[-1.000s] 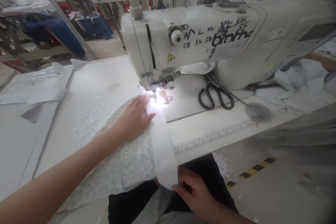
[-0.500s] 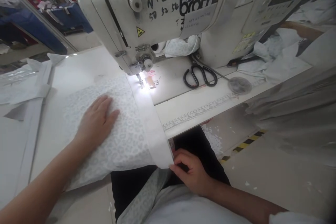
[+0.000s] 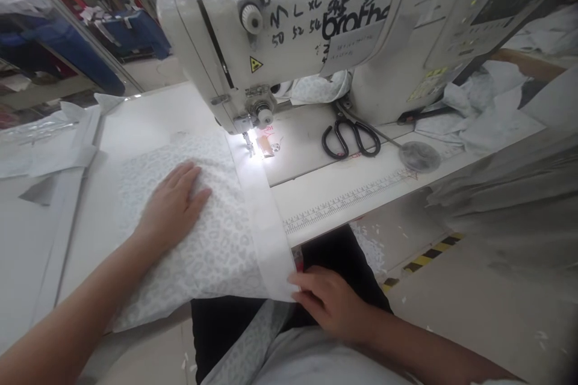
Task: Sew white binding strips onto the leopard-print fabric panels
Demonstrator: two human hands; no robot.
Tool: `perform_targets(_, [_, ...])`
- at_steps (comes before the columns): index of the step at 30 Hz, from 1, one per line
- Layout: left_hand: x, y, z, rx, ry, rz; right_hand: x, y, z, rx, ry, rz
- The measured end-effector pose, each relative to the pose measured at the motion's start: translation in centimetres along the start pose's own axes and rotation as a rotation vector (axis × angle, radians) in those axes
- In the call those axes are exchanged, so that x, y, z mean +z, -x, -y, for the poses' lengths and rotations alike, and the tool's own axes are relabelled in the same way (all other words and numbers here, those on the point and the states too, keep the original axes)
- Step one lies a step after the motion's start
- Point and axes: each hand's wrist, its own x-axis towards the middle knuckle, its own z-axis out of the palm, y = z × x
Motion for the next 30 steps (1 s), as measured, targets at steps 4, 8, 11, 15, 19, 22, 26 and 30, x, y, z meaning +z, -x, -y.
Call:
perform_targets(4, [-0.3,0.6,-0.9,0.015,0.015,-0.038,-1.2,-0.8,-0.2,-0.28,0.119,0.067])
perform_targets(8, [-0.8,3.0,-5.3,0.109,0.243,-0.029,-1.6,-1.4,0.5,-0.392,0.253,0.081])
perform_targets(11, [-0.4,4.7,-8.0,0.166,0.345,0.067,-1.6,-1.6,1.2,-0.415,0.323,0.057])
perform_targets(15, [0.3,5.3,-8.3,0.197,0.288,0.139,-1.8,-2.5,1.9,-0.428,0.281,0.029])
perform_targets(19, [0.4,4.0,-7.0,0.202,0.267,0.133,-2.5,-4.8,2.4,-0.327,0.155,0.096])
perform_targets(22, [0.4,2.1,-6.3,0.219,0.244,0.106,-3.2,-6.9,2.5,-0.265,0.168,0.129])
perform_targets(26, [0.5,-0.6,-5.4,0.243,0.222,0.067,-3.9,-9.6,2.1,-0.215,0.21,0.14])
perform_targets(30, [0.6,-3.0,-4.2,0.27,0.194,0.039,-4.4,-12.1,1.5,-0.249,0.251,0.136])
